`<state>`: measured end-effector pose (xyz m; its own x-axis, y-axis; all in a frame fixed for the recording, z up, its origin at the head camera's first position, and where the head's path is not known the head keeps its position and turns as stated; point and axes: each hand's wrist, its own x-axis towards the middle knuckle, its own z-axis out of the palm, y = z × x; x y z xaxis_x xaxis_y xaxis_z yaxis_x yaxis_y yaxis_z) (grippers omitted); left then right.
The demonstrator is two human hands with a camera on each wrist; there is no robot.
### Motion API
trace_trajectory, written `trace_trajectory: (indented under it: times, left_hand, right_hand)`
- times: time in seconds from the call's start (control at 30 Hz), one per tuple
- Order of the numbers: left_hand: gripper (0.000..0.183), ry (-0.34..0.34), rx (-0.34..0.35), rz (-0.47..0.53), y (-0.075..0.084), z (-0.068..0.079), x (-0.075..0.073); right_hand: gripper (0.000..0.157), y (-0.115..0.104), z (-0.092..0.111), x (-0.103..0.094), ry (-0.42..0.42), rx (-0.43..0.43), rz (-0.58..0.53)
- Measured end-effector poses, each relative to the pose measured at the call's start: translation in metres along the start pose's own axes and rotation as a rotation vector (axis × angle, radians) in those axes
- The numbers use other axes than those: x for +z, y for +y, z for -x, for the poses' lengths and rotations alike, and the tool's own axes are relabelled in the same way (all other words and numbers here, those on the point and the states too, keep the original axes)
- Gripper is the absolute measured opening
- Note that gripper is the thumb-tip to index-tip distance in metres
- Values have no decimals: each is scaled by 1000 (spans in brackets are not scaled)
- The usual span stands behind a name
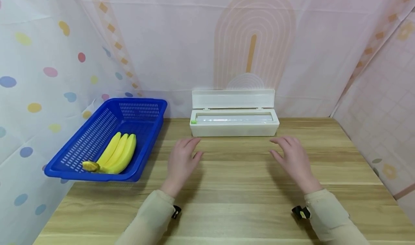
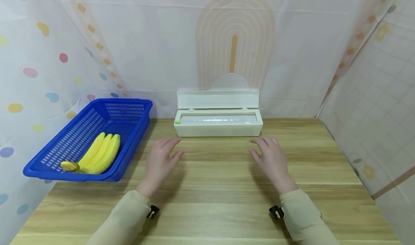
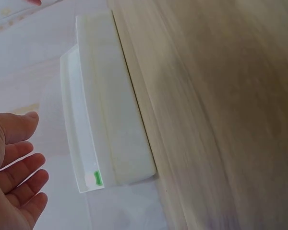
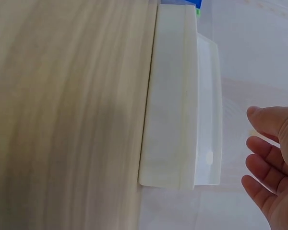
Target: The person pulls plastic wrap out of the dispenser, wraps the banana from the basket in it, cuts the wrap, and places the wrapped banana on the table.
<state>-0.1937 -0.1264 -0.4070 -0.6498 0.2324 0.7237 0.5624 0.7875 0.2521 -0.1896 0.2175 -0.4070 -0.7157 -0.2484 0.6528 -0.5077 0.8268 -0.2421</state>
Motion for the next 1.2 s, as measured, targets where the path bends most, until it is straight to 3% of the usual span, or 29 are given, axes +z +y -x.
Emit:
trace_trajectory:
  times: [0.7, 1.0, 1.2]
  left_hand:
    - [41, 16, -2, -44, -17, -22, 6]
    - [39, 40, -11, -54, -25, -35, 24]
    - [45, 70, 19, -81, -29, -43, 37]
  right_hand:
    - [39, 14, -24, -1, 40, -12, 22]
    - [41, 22, -35, 10, 52, 8, 49]
    - [44, 28, -42, 19, 54, 13, 52]
